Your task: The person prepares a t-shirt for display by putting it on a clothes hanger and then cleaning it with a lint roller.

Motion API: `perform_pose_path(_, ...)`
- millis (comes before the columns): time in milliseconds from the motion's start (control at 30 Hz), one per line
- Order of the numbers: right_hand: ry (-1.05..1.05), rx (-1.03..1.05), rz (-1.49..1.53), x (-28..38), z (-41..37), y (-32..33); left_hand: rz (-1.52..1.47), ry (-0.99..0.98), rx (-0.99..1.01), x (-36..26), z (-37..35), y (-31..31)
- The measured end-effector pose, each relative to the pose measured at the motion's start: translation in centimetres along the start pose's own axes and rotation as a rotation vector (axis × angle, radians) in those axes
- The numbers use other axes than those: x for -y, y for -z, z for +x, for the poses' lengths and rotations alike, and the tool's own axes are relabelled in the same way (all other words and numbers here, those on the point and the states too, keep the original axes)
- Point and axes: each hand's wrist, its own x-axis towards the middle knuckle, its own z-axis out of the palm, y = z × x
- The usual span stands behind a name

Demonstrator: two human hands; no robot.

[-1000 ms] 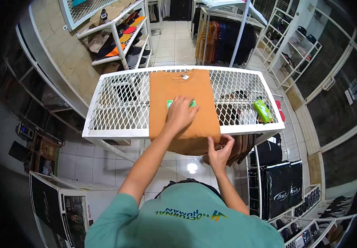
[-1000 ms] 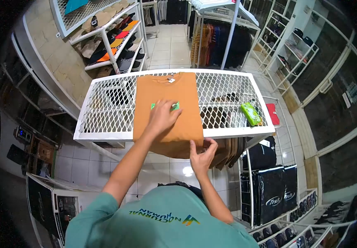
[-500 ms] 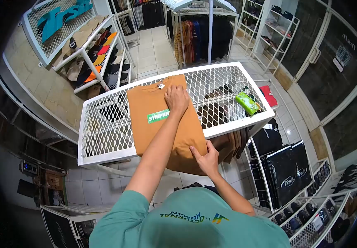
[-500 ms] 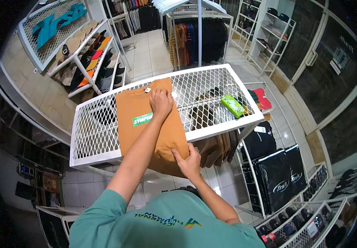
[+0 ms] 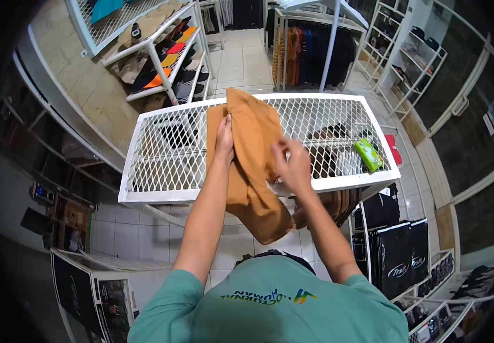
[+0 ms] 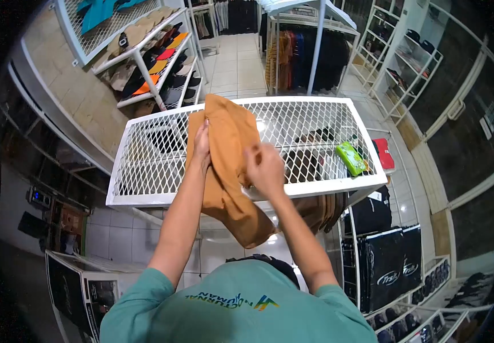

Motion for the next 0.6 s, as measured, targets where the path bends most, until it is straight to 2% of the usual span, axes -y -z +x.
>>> perform_pose_path(67,0.159,-0.177,-0.24,-5.2,4.4,-2.4,0.037,-0.006,0.004,0.5,0.3,0.4)
perform_pose_path(200,0.101,-0.051,-0.372,-8.2,9.6,-4.3,0.049,-0.02,-0.003,0.5,0.0,0.1)
perform_pose_path(267,-0.116,0.386,-0.169,-6.8,11.1,-3.3,0.052,-0.018,-0.026,0.7,0.2,0.3)
perform_pose_path(300,-0.209,0.37,-0.038,-5.6,11.2,-2.8,0.088,-0.05,-0.048,0.7,0.4,0.4)
perform_pose_path(367,-0.239,0.25,0.265,-6.6,12.5,-3.3,0.114,-0.082,-0.081,1.1,0.7,0.5)
perform_pose_path(400,-0.28,0.225,0.432,-6.5,13.3,-2.9,0.271,-0.2,-0.128,1.4,0.9,0.6)
perform_pose_path(433,-0.235,0.187,0.392,-6.0,14.2,-2.0,0.431,-0.317,-0.171,1.5,0.6,0.3)
perform_pose_path(467,-0.187,0.146,0.353,-5.5,15.4,-0.7,0.429,-0.314,-0.173,1.6,0.2,0.0)
perform_pose_path(533,-0.186,0.165,0.205,-3.8,17.6,2.8,0.782,-0.503,-0.28,0.3,-1.3,-1.6)
perform_pose_path(567,-0.136,0.136,0.04,-5.3,19.5,4.2,1.068,-0.473,-0.391,0.4,-1.3,-1.4)
perform_pose_path(600,-0.084,0.108,-0.126,-7.0,21.3,5.8,1.066,-0.473,-0.392,0.5,-1.5,-1.4)
